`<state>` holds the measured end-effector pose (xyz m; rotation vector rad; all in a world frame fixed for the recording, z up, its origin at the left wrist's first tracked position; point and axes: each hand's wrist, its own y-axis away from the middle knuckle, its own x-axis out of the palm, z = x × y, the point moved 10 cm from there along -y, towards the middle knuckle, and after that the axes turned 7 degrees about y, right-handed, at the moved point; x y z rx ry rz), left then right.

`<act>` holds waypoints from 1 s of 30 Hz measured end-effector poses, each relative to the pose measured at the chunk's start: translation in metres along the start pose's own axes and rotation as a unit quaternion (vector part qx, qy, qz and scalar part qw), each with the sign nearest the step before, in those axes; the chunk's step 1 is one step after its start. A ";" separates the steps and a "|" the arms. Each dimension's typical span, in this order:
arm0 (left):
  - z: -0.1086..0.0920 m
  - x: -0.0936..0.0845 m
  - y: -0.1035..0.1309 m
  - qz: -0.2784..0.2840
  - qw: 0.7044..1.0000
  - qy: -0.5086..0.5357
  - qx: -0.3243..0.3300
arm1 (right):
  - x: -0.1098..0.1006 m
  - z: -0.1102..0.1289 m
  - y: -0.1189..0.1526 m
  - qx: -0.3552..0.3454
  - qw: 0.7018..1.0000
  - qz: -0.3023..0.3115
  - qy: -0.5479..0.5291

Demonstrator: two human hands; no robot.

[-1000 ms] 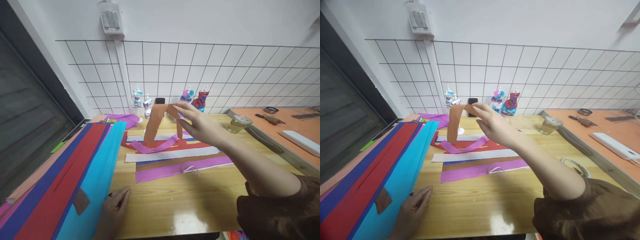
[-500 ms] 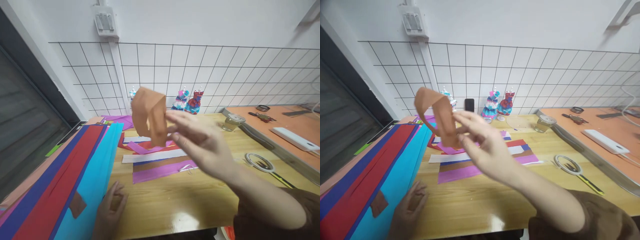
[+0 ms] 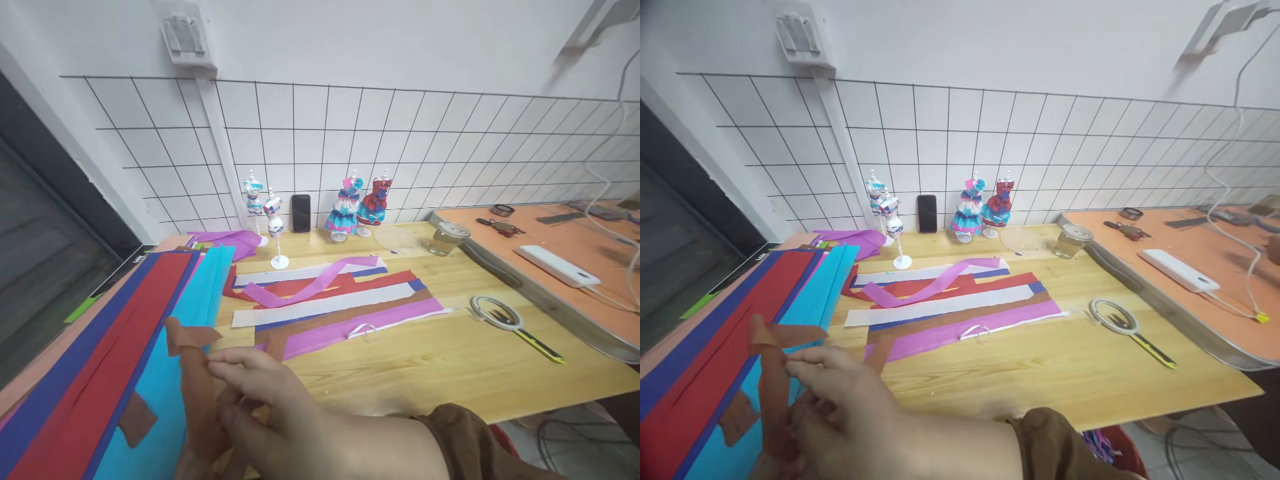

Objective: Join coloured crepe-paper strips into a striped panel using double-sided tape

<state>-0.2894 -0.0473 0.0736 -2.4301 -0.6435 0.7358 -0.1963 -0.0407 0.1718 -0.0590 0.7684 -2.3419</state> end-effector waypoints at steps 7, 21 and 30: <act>0.025 -0.037 0.030 -0.016 0.969 0.169 -0.179 | -0.037 -0.020 0.012 0.058 0.996 -0.003 0.070; 0.102 -0.093 0.022 -0.263 0.762 0.353 -0.474 | -0.183 -0.096 0.064 0.199 0.924 -0.039 0.325; 0.117 -0.058 0.048 -0.205 0.775 0.327 -0.501 | -0.221 -0.162 0.009 0.223 0.843 0.064 0.486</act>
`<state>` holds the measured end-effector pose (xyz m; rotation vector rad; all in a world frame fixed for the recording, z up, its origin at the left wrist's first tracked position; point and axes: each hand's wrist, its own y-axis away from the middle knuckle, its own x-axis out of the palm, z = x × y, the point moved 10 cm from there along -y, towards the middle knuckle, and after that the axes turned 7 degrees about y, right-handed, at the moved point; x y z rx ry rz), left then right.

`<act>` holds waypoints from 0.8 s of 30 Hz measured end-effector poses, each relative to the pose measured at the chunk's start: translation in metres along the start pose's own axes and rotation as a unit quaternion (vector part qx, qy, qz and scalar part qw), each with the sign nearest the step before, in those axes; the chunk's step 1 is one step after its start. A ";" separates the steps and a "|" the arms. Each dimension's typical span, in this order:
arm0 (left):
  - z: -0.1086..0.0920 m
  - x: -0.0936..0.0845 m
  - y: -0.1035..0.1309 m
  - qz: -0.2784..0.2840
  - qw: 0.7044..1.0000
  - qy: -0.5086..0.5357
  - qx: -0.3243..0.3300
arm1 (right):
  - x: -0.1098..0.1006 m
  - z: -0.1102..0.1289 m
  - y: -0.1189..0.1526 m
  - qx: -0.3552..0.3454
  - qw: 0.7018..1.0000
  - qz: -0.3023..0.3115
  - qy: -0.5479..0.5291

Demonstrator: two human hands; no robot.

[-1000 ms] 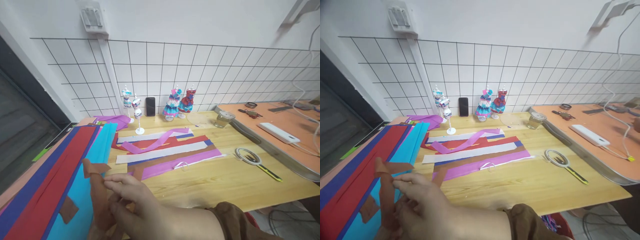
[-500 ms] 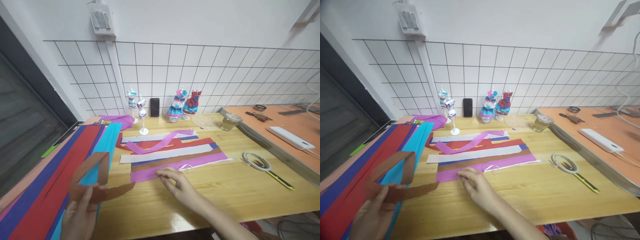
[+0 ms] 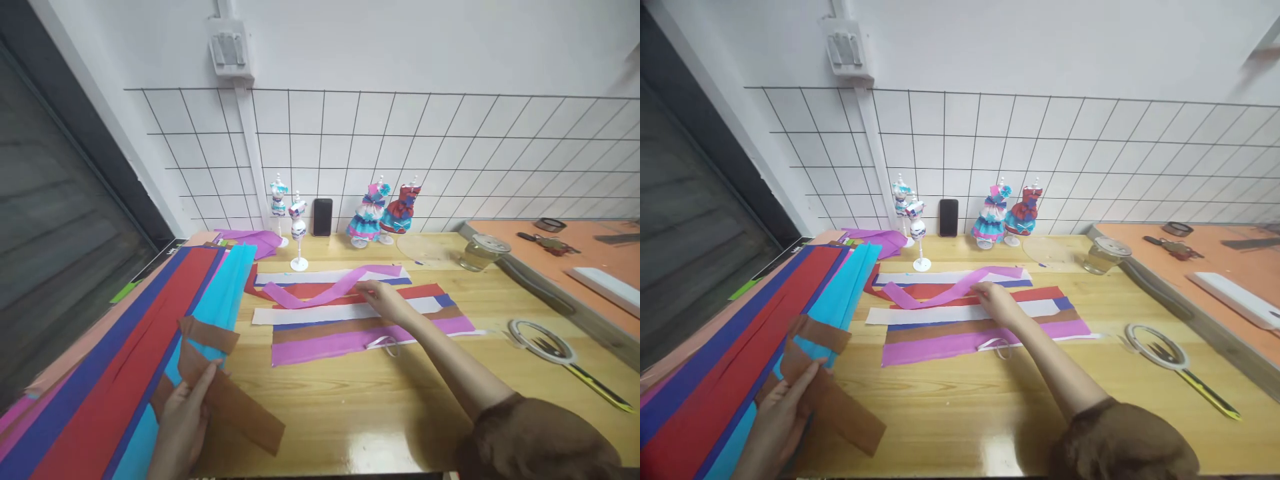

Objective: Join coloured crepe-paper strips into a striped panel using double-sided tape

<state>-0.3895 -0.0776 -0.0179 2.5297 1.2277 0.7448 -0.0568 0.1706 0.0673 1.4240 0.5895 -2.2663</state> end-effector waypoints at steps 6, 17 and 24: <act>0.007 -0.007 0.001 0.009 0.992 -0.112 0.061 | 0.033 0.072 -0.040 -0.121 0.990 0.065 0.030; 0.008 -0.001 0.005 0.069 0.978 -0.180 0.084 | 0.082 0.077 -0.103 -0.137 0.975 0.114 0.134; 0.010 -0.001 0.005 0.072 0.979 -0.172 0.082 | 0.095 0.071 -0.105 -0.155 0.968 0.135 0.142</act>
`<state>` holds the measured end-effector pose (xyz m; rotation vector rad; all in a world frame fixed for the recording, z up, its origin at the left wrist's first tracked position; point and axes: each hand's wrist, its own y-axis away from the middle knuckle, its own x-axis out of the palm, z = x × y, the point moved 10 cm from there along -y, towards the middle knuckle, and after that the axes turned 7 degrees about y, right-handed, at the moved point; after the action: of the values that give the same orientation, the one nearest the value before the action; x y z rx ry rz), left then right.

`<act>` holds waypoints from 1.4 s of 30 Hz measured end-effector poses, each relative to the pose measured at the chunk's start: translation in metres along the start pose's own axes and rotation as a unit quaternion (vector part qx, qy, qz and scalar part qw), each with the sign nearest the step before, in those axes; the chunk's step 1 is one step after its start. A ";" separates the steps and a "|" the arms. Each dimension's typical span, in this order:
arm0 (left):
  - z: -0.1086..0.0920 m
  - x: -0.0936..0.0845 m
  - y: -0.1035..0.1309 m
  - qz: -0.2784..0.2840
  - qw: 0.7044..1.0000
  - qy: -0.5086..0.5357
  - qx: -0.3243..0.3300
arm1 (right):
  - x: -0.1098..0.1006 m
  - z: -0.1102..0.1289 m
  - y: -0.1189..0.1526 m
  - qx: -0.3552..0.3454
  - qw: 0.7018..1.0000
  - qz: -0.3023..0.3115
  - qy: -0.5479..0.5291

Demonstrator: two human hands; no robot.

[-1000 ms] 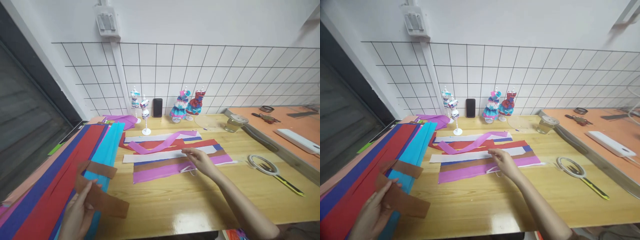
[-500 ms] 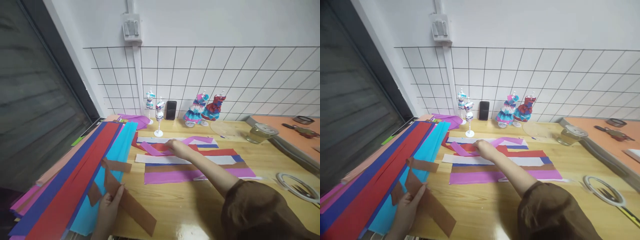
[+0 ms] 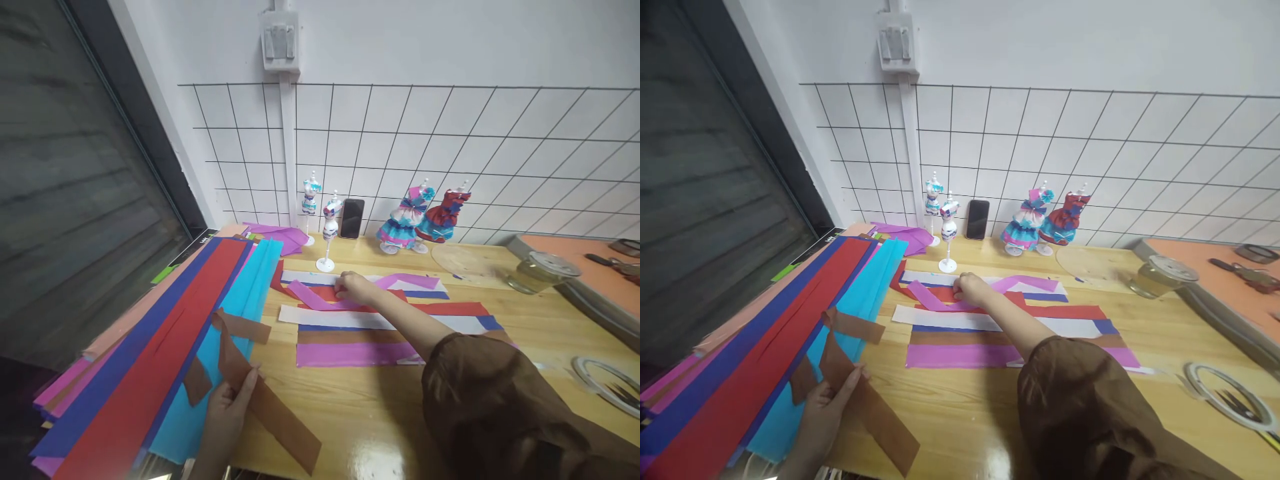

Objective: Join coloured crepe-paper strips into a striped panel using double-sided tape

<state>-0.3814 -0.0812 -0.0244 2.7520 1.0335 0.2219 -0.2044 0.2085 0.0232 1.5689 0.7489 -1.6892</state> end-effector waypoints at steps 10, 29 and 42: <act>-0.001 0.001 0.001 0.003 1.000 -0.003 -0.004 | -0.002 0.020 -0.007 -0.022 0.999 -0.039 -0.021; -0.001 0.004 0.003 0.012 1.000 0.014 -0.001 | -0.015 0.040 -0.003 0.011 0.990 -0.022 -0.141; -0.012 0.005 0.006 -0.010 1.000 0.024 -0.005 | -0.023 0.079 -0.001 -0.063 0.998 -0.014 -0.005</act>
<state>-0.3760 -0.0808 -0.0106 2.7382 1.0678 0.2917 -0.2507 0.1482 0.0535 1.4682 0.8591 -1.6360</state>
